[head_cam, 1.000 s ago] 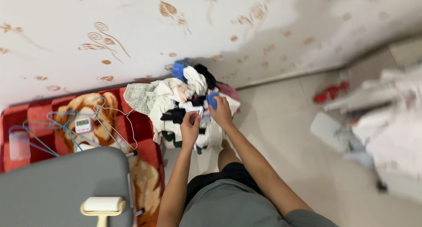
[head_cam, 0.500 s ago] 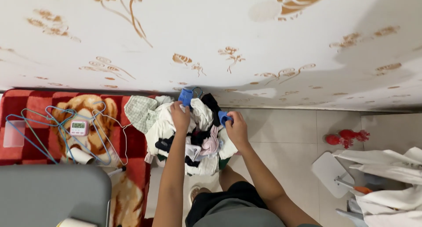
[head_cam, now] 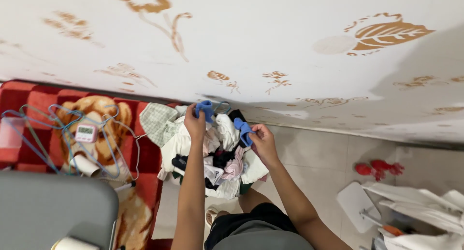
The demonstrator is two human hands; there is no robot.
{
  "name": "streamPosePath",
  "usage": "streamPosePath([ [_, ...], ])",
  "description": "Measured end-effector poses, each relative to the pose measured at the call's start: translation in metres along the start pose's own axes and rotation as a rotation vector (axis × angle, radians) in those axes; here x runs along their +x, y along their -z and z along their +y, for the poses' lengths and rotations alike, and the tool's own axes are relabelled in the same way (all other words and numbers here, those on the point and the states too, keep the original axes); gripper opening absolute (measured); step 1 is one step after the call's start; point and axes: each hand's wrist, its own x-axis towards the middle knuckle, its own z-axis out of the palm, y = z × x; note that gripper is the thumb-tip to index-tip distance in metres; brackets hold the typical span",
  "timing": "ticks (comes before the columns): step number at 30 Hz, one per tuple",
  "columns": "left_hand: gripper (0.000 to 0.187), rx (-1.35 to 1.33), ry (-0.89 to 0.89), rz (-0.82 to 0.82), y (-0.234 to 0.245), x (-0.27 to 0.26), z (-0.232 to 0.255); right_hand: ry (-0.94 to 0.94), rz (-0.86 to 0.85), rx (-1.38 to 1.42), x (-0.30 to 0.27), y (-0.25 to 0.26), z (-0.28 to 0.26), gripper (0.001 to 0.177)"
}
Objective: The person uses a lint roller to clean several small clothing items on an ironing board. They roll a blue sock, a white cloth, and a pink undergarment, then place each item aside after treatment.
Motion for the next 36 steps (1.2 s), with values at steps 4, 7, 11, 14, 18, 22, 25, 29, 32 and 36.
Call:
streamPosePath([
  [4,0.009,0.018,-0.15,0.188,0.067,-0.038,0.054,0.127,-0.065,-0.018,-0.001,-0.023,0.007,0.014],
  [7,0.012,-0.202,-0.412,0.151,0.115,-0.082,0.085,0.164,-0.112,-0.022,-0.014,-0.051,0.012,0.015],
  [11,0.022,-0.417,-0.038,-0.155,0.154,-0.152,0.095,0.168,-0.227,-0.063,-0.046,-0.1,0.019,0.02],
  [14,0.035,-0.2,0.059,-0.18,0.184,-0.2,0.102,0.129,-0.335,-0.16,-0.084,-0.137,0.044,0.024],
  [18,0.036,-0.009,-0.143,-0.073,0.259,-0.24,0.106,-0.007,-0.559,-0.128,-0.141,-0.173,0.088,0.026],
  [22,0.021,-0.07,-0.169,0.09,0.34,-0.289,0.073,0.148,-0.771,-0.215,-0.216,-0.219,0.113,0.023],
  [25,0.015,-0.097,-0.241,0.327,0.389,-0.335,0.043,0.559,-0.779,-0.45,-0.28,-0.259,0.121,0.024],
  [29,0.011,-0.866,0.092,0.219,0.452,-0.4,0.0,0.702,-0.834,-0.569,-0.367,-0.298,0.155,0.027],
  [32,0.009,-0.93,0.047,0.262,0.503,-0.454,-0.031,0.486,-0.945,-0.525,-0.428,-0.318,0.198,0.029],
  [36,0.014,-0.239,0.091,0.804,0.567,-0.509,-0.048,0.267,-1.198,-0.416,-0.512,-0.338,0.261,0.029],
])
